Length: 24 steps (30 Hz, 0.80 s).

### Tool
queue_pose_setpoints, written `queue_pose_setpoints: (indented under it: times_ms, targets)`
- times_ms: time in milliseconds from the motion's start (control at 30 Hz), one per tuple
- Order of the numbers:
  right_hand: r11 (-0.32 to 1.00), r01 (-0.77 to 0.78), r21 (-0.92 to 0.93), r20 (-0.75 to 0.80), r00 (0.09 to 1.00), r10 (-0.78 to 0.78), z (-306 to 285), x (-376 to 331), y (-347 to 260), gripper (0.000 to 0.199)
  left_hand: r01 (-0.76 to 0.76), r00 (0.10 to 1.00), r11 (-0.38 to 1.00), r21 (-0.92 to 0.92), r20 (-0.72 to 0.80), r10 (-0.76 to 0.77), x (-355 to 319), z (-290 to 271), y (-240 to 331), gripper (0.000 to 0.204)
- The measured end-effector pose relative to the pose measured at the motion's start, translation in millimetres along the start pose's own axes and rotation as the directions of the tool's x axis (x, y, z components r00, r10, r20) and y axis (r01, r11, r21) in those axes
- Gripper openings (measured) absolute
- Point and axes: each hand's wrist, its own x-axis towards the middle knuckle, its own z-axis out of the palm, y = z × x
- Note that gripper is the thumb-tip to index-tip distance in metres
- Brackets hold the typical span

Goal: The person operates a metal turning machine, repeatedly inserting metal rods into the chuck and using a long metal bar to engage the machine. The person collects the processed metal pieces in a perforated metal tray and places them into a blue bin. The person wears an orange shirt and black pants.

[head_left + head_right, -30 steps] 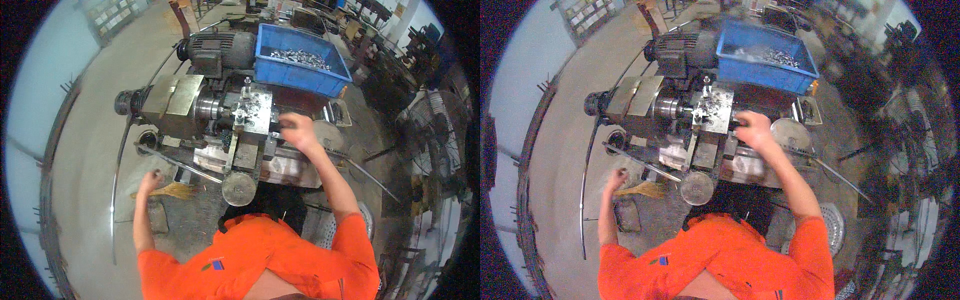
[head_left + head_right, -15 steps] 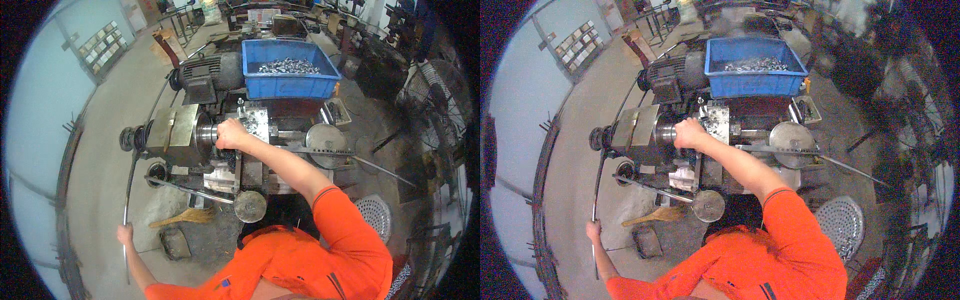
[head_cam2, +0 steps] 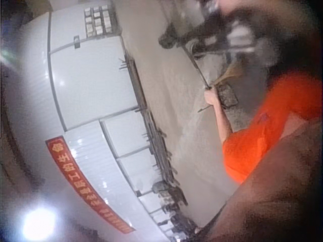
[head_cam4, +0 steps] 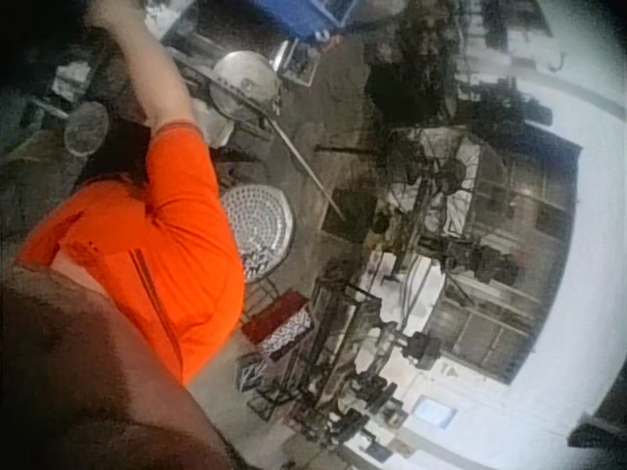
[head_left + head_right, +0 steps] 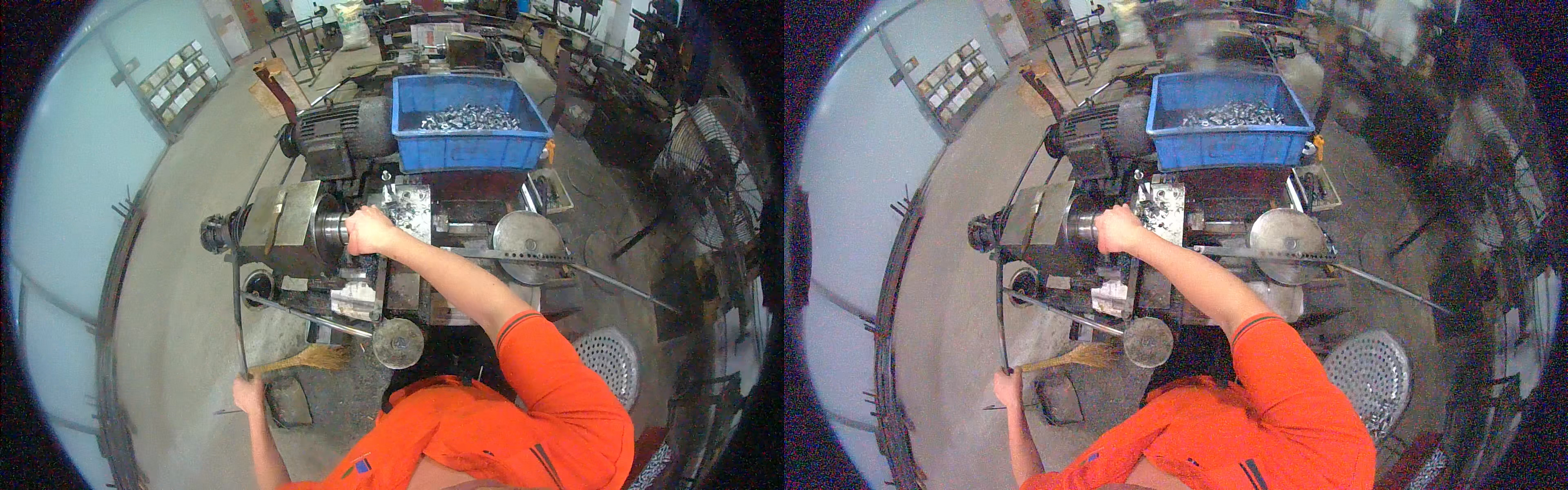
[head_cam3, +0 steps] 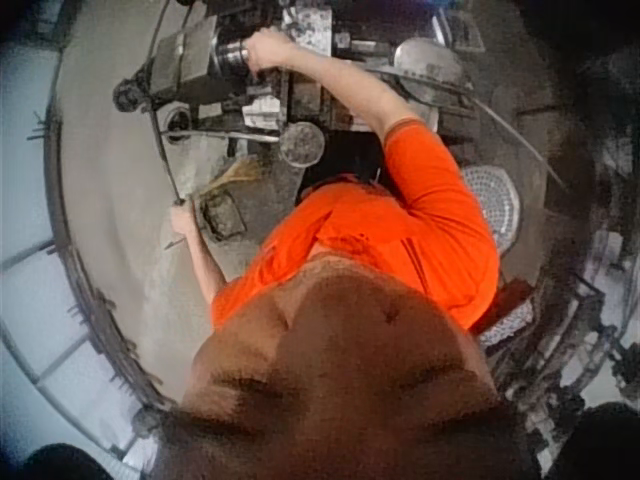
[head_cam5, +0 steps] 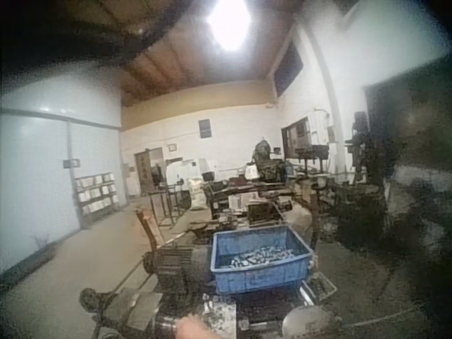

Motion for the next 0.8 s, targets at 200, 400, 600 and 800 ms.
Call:
queue_pose_setpoints:
  times_ms: [200,400,600,800]
  targets:
    - [0.977,0.0,-0.214,-0.051,0.999,-0.011,-21,-20,8,0.021,-0.06,0.923,0.98,-0.189,0.363,0.127,7,-52,18,0.04]
    - [0.968,-0.13,-0.213,-0.472,0.881,0.015,-107,-49,82,0.046,0.207,0.728,0.635,-0.744,0.551,0.409,72,6,-7,0.024]
    - [0.998,-0.05,0.033,-0.618,0.784,0.06,-97,-129,87,0.064,0.212,0.849,0.392,-0.895,0.368,0.379,85,41,0,0.036]
    - [0.766,-0.357,0.535,-0.368,0.718,0.591,18,-312,86,0.053,0.305,0.736,0.401,-0.864,0.481,0.477,117,69,-20,0.042]
